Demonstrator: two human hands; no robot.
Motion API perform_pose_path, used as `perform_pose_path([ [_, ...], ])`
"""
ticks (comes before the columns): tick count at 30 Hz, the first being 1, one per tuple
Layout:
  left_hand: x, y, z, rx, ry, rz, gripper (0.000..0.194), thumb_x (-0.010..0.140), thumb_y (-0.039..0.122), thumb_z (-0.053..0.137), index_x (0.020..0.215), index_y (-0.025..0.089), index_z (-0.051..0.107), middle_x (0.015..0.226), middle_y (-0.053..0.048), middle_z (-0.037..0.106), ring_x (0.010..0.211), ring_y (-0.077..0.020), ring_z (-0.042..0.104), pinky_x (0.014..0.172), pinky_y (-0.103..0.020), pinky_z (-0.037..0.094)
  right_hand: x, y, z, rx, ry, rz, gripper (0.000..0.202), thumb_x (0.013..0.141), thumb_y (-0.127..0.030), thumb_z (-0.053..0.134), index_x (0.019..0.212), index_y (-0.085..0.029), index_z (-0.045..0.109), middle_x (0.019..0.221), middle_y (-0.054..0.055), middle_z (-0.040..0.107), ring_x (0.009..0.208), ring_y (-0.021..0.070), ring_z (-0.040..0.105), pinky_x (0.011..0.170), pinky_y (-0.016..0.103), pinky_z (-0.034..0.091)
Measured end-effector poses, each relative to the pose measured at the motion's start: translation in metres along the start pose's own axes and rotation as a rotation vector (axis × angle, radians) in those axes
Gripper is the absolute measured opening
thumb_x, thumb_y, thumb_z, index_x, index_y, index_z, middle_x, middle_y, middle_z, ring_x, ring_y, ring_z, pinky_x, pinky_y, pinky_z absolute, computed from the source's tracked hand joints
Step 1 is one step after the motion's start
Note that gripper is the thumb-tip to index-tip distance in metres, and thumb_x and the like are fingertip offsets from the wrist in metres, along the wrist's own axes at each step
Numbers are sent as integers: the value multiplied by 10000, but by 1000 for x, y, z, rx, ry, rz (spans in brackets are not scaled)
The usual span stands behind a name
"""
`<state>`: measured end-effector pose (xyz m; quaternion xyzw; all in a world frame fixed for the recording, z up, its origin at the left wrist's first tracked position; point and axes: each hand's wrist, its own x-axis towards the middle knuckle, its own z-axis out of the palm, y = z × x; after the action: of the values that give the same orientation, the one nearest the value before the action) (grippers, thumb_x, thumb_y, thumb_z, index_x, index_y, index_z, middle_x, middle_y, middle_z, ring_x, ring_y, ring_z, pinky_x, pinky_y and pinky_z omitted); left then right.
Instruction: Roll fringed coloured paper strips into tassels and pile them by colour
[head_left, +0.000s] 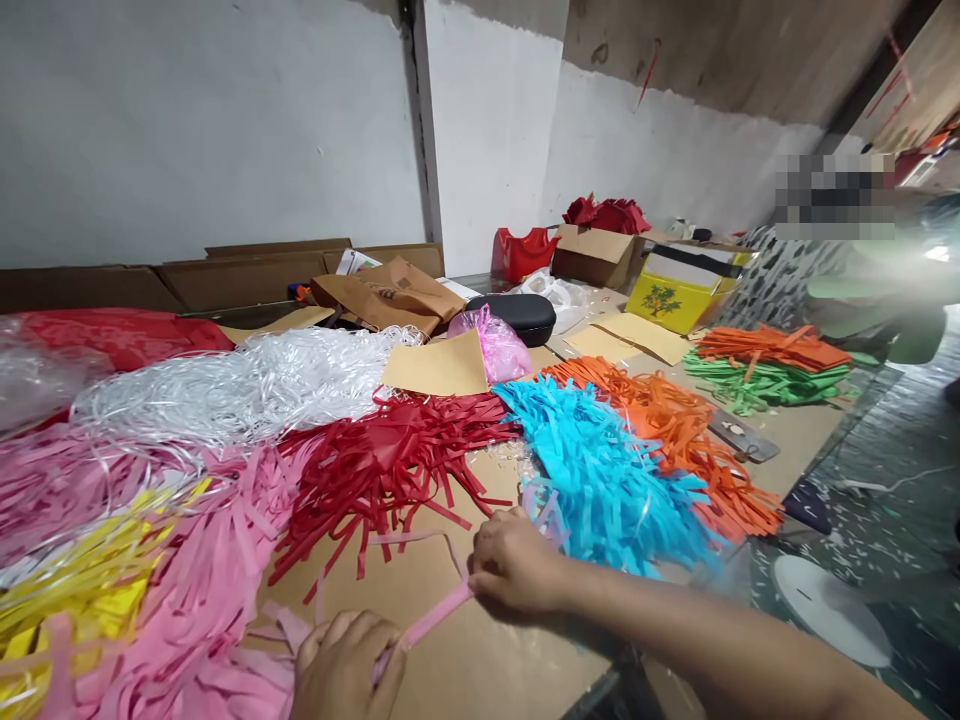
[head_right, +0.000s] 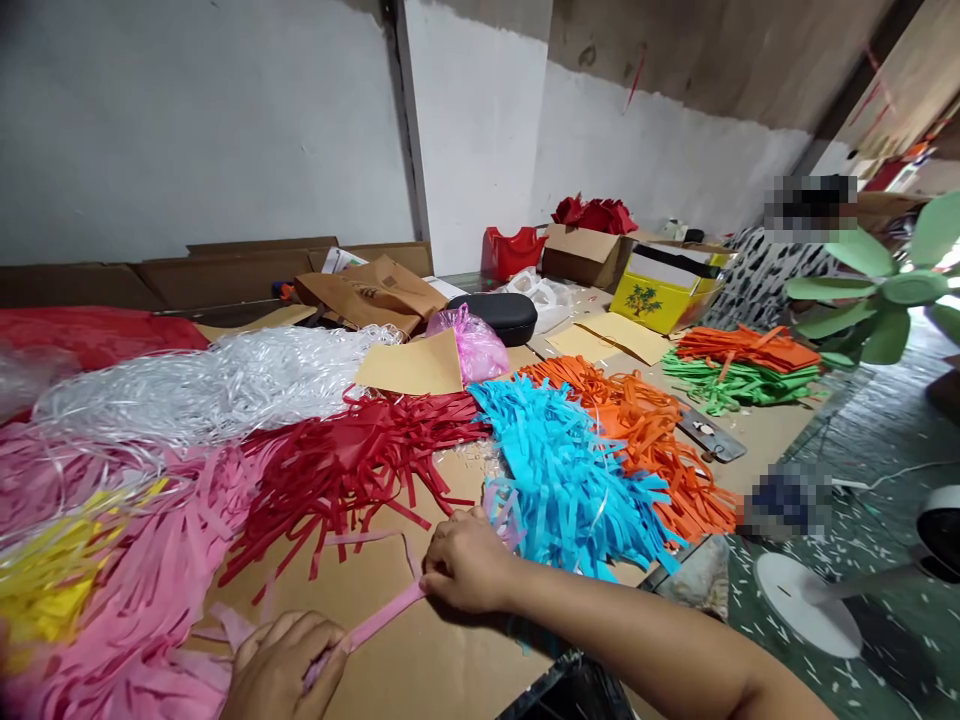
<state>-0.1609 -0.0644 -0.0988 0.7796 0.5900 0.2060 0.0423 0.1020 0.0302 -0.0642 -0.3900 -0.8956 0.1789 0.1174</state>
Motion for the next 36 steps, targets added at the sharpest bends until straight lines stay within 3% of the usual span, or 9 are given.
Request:
perform_pose_path([
  [6,5,2,0,35,-62,-73,230,885,265,555,672,248,639,716,24,679,786,-225,644,789,-394,370,9,-3,-5,-49,-46,42,135,806,-331,832,754,-225,766,834,-5,759,822,206,630,721,346,325],
  [9,7,1,-4,99,13,57,95,862,231,619,872,285,697,822,43,720,810,-194,656,776,-359,365,9,-6,-6,-78,-39,65,154,804,-345,827,785,-213,749,844,16,756,812,216,620,735,360,329],
  [10,7,3,-7,133,47,134,188,847,188,627,961,315,704,865,54,730,829,-186,655,791,-359,361,8,-8,-7,-95,-25,64,142,822,-339,806,826,-210,746,866,30,755,830,225,615,749,372,332],
  [13,8,16,-12,229,139,315,426,779,44,562,1022,359,712,923,54,745,891,-210,633,893,-412,342,2,-12,-9,-170,43,-135,118,895,-325,725,953,-223,727,959,49,747,923,248,590,824,420,334],
  [16,10,32,-11,217,195,315,292,796,83,555,933,275,727,909,0,753,931,-252,608,979,-466,334,-2,-11,-7,-290,109,-473,119,988,-302,632,953,-217,707,948,27,741,942,230,565,933,456,319],
  [19,15,40,-3,186,211,267,148,865,172,578,838,235,709,824,-10,726,904,-244,603,1019,-472,326,2,-7,-1,-394,132,-605,212,1048,-212,528,914,-187,691,879,27,727,894,213,551,980,453,307],
  [24,24,38,3,140,262,276,288,931,114,467,772,235,675,725,20,688,778,-183,605,1052,-465,305,11,-12,9,-343,182,-472,216,1028,-300,577,865,-192,668,807,31,691,815,206,517,880,433,342],
  [29,16,34,9,194,321,310,351,993,127,398,838,224,698,781,-6,722,851,-196,619,1052,-464,310,4,-19,26,-399,264,-555,196,1018,-206,569,856,-180,676,821,29,688,818,211,500,904,444,329],
  [36,-1,25,3,96,271,314,371,922,26,391,868,260,674,785,26,710,817,-178,619,938,-385,344,-12,4,26,-170,216,-492,78,1004,-253,653,992,-227,725,951,8,755,890,190,578,826,393,312],
])
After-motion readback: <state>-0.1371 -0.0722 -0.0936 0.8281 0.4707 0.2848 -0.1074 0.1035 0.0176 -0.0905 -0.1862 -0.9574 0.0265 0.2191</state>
